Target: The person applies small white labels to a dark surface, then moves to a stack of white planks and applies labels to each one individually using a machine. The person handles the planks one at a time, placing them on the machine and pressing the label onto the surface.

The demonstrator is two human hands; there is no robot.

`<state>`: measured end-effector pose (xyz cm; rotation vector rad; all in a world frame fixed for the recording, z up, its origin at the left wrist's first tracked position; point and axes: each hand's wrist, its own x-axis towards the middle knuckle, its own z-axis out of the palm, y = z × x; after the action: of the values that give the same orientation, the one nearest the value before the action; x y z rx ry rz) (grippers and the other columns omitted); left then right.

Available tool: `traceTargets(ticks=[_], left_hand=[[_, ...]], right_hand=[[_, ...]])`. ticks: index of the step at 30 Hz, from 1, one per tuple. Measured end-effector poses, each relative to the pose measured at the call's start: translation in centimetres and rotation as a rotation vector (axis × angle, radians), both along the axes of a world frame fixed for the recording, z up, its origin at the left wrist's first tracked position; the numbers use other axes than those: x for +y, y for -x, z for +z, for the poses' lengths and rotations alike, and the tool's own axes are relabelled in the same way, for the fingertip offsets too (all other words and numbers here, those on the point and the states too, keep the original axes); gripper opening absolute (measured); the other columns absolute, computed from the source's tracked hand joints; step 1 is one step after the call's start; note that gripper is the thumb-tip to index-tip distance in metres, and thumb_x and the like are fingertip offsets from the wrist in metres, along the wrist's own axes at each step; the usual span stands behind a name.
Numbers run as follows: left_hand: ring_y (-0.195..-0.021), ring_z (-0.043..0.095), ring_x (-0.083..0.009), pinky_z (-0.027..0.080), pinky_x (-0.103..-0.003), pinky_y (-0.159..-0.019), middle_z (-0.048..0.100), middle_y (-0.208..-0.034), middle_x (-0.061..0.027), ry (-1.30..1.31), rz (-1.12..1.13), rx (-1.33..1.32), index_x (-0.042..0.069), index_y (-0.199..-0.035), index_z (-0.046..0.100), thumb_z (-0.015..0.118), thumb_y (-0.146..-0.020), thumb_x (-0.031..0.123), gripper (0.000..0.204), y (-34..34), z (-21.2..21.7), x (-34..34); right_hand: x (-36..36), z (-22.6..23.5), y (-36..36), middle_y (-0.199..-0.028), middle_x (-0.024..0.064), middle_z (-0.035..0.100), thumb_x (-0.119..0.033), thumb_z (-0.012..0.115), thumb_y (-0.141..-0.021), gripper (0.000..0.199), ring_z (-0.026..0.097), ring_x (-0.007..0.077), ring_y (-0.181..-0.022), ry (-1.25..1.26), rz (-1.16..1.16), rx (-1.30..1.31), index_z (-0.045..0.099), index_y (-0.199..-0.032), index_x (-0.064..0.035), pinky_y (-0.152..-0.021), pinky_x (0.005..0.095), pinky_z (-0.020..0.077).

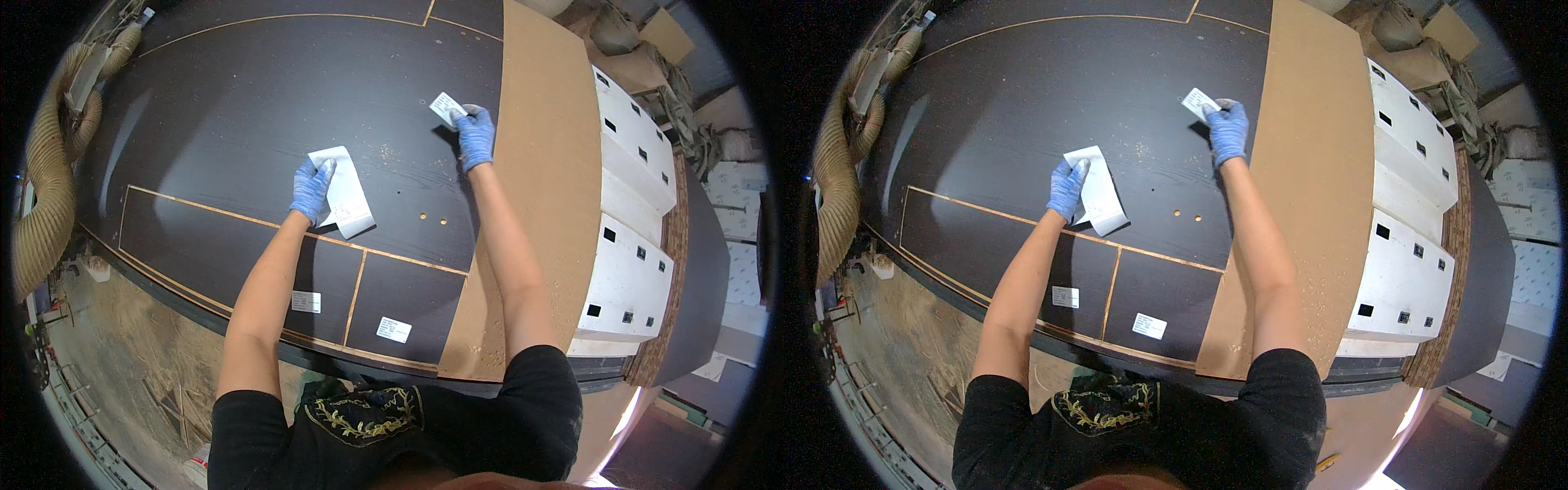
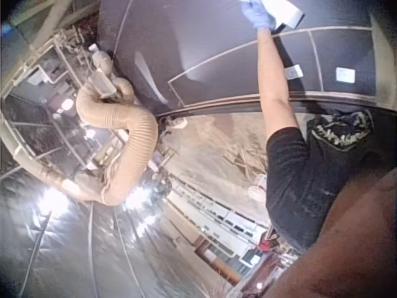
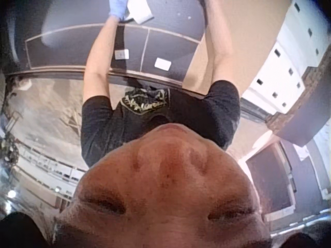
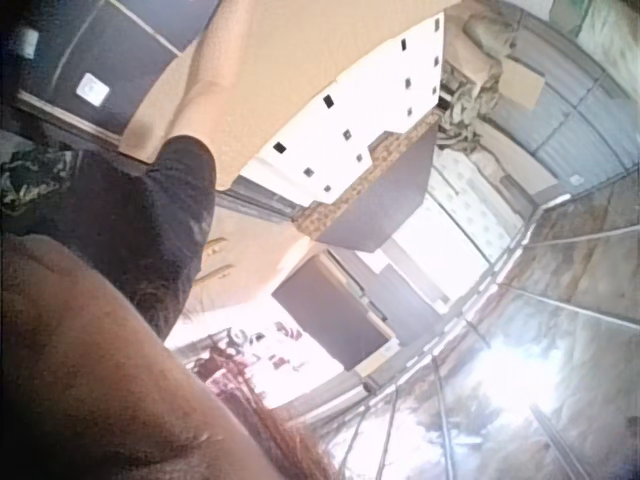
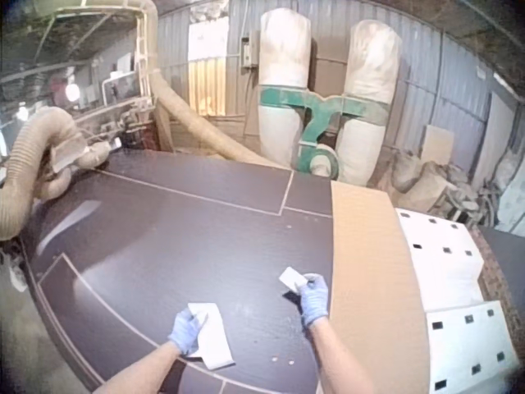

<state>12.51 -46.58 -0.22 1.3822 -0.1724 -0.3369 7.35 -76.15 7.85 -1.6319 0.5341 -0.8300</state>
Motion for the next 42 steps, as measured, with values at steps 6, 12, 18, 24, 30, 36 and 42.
traceTargets(ticks=[6, 12, 18, 24, 30, 36, 42], left_hand=[[-0.070, 0.052, -0.0085, 0.044, -0.024, -0.063, 0.061, -0.082, -0.0034, -0.051, 0.000, -0.030, 0.002, -0.093, 0.059, 0.060, -0.082, 0.016, 0.018, 0.2, 0.4, -0.5], [-0.071, 0.051, -0.0083, 0.043, -0.024, -0.063, 0.061, -0.082, -0.0029, -0.027, -0.016, -0.003, 0.002, -0.092, 0.059, 0.060, -0.081, 0.013, 0.016, 2.0, 0.3, -0.6], [-0.074, 0.053, -0.0095, 0.045, -0.025, -0.065, 0.060, -0.085, -0.0039, -0.058, 0.004, 0.064, 0.001, -0.096, 0.058, 0.060, -0.082, 0.012, 0.018, 3.8, 2.5, -0.4], [-0.077, 0.054, -0.0120, 0.046, -0.027, -0.067, 0.059, -0.088, -0.0050, -0.014, 0.003, 0.012, 0.003, -0.100, 0.056, 0.061, -0.081, 0.015, 0.023, 2.9, 3.7, -2.4], [-0.077, 0.055, -0.0130, 0.047, -0.028, -0.067, 0.060, -0.088, -0.0052, -0.072, 0.021, 0.055, 0.004, -0.099, 0.056, 0.061, -0.081, 0.018, 0.023, 2.1, 4.4, -2.1], [-0.077, 0.055, -0.0127, 0.047, -0.028, -0.068, 0.060, -0.089, -0.0051, 0.017, -0.017, 0.094, 0.004, -0.100, 0.056, 0.061, -0.081, 0.018, 0.023, 2.3, 4.7, -2.8], [-0.078, 0.056, -0.0137, 0.047, -0.028, -0.070, 0.060, -0.089, -0.0050, 0.204, 0.036, 0.057, 0.005, -0.099, 0.056, 0.065, -0.076, 0.012, 0.026, 0.9, 2.4, -2.6]], right_hand=[[-7.2, 3.5, 0.2, -0.087, 0.0078, 0.060, -0.010, 0.061, -0.075, 0.025, 0.057, 0.0150, -0.077, 0.272, 0.360, 0.476, 0.057, -0.099, -0.0044, -0.069, 0.0270, 0.0472], [-7.2, 2.7, -1.0, -0.090, 0.0073, 0.061, -0.010, 0.059, -0.075, 0.027, 0.057, 0.0163, -0.081, 0.478, 0.497, 0.651, 0.058, -0.101, -0.0088, -0.072, 0.0286, 0.0465], [-5.5, 1.7, 0.2, -0.117, 0.0132, 0.050, -0.034, 0.061, -0.073, 0.045, 0.048, 0.0262, -0.108, 1.251, 0.118, 0.812, 0.050, -0.114, -0.0177, -0.089, 0.0398, 0.0372], [-3.2, 1.9, 3.6, -0.136, 0.0152, 0.029, -0.057, 0.040, -0.081, 0.072, 0.022, 0.0258, -0.128, 1.669, 0.127, 0.750, 0.029, -0.132, -0.0072, -0.104, 0.0429, 0.0144], [4.0, 6.5, 6.1, -0.107, 0.0114, 0.058, -0.042, 0.051, -0.082, 0.044, 0.056, 0.0231, -0.097, 1.108, 0.525, 0.933, 0.057, -0.108, -0.0064, -0.086, 0.0339, 0.0416], [11.2, 1.9, 7.4, -0.090, 0.0140, 0.059, -0.011, 0.062, -0.077, 0.049, 0.057, 0.0180, -0.086, -0.083, 0.740, 0.350, 0.038, -0.118, -0.0027, -0.076, 0.0277, 0.0467], [13.8, 1.5, 11.2, -0.069, 0.0032, 0.053, -0.004, 0.061, -0.073, 0.047, 0.054, 0.0108, -0.064, 0.193, 0.712, 0.697, 0.040, -0.115, -0.0042, -0.064, 0.0262, 0.0463]])
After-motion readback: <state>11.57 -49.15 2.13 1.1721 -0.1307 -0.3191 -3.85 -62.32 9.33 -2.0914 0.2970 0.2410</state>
